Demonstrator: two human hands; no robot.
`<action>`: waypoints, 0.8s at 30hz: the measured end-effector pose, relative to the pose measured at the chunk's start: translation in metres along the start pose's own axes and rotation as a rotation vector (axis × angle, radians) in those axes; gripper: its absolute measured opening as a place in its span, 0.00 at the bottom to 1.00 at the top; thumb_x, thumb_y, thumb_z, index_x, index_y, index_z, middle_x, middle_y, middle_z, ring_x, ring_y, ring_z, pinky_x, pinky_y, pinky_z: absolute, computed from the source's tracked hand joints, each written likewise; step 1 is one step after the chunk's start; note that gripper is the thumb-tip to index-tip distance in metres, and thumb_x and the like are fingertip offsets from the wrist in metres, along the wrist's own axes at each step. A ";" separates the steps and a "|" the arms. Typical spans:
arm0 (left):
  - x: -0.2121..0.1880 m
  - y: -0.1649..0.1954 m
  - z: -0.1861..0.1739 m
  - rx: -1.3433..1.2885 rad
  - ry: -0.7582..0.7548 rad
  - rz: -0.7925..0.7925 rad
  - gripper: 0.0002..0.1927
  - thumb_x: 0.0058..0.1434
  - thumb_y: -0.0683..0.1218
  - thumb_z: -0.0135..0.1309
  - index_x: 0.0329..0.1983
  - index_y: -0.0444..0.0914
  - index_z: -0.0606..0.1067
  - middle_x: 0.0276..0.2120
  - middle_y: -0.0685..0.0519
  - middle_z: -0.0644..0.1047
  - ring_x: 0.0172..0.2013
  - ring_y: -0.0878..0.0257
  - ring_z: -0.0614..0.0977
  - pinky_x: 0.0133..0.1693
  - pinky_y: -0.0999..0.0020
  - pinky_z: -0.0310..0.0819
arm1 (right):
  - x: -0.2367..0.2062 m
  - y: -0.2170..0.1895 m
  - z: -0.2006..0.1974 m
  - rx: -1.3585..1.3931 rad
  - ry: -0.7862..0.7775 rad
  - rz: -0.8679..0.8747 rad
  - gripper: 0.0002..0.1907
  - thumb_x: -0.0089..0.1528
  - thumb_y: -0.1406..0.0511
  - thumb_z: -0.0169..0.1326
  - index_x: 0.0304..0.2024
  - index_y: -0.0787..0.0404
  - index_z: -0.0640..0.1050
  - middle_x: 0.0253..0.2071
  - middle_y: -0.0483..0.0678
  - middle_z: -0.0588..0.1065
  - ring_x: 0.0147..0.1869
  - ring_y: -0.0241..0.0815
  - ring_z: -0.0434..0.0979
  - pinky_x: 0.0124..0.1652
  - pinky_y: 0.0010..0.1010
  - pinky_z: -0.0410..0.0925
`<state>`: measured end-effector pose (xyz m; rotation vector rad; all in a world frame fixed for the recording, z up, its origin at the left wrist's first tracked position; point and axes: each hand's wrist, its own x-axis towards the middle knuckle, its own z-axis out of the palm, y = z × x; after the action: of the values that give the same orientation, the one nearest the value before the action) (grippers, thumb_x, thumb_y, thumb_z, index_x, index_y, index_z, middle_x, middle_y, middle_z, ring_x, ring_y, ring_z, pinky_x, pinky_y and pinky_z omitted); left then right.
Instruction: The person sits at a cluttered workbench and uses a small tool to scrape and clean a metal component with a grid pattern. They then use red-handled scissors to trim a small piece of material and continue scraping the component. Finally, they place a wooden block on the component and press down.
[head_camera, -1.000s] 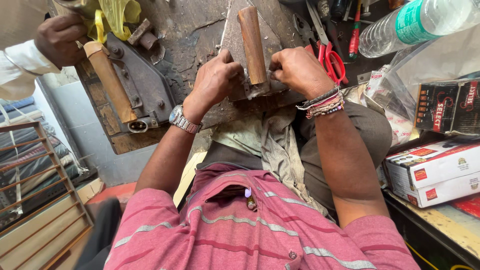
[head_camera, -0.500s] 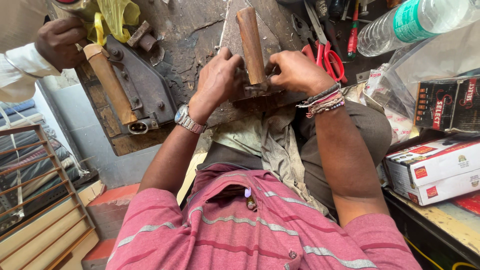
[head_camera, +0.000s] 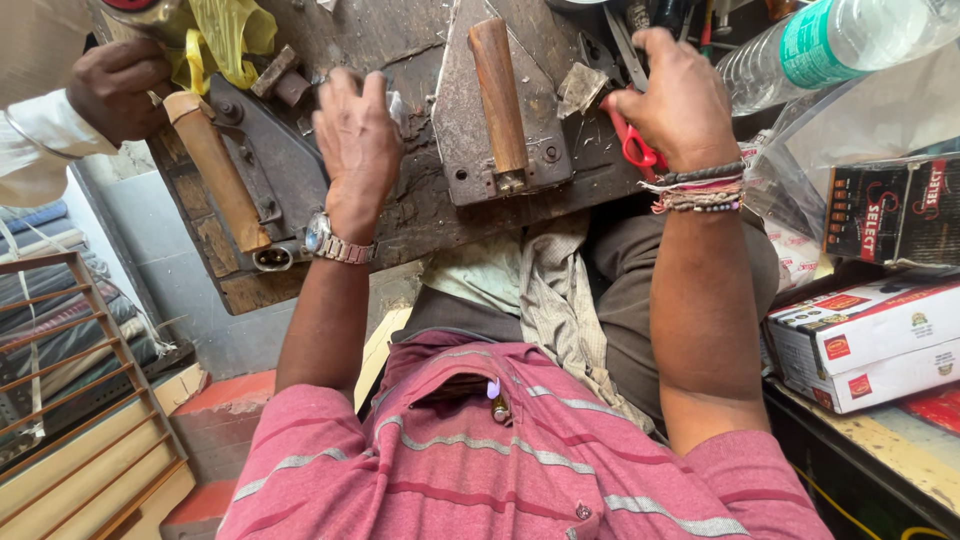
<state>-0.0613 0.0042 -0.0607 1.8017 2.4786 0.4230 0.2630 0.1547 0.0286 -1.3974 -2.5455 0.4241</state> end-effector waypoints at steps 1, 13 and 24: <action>-0.001 0.000 -0.002 0.031 0.111 0.073 0.09 0.65 0.36 0.54 0.46 0.37 0.78 0.49 0.41 0.76 0.42 0.54 0.79 0.35 0.61 0.76 | -0.001 -0.001 0.001 0.044 -0.003 0.017 0.29 0.55 0.60 0.71 0.56 0.64 0.77 0.44 0.60 0.79 0.48 0.59 0.79 0.46 0.47 0.70; 0.049 0.047 0.042 -0.811 -0.031 -0.168 0.24 0.65 0.41 0.59 0.65 0.36 0.70 0.57 0.44 0.77 0.55 0.54 0.80 0.57 0.60 0.78 | 0.010 -0.051 0.059 0.485 0.022 -0.043 0.20 0.69 0.62 0.60 0.59 0.66 0.77 0.55 0.60 0.78 0.56 0.53 0.80 0.54 0.41 0.72; 0.033 0.049 0.069 -0.886 0.057 -0.003 0.42 0.65 0.41 0.59 0.77 0.35 0.51 0.68 0.49 0.72 0.64 0.53 0.74 0.67 0.60 0.66 | 0.049 -0.033 0.113 0.597 -0.085 0.039 0.30 0.62 0.70 0.60 0.67 0.61 0.70 0.61 0.49 0.75 0.58 0.40 0.76 0.50 0.29 0.69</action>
<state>-0.0129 0.0627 -0.1109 1.3910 1.8149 1.3146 0.1760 0.1621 -0.0637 -1.2093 -2.1726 1.1536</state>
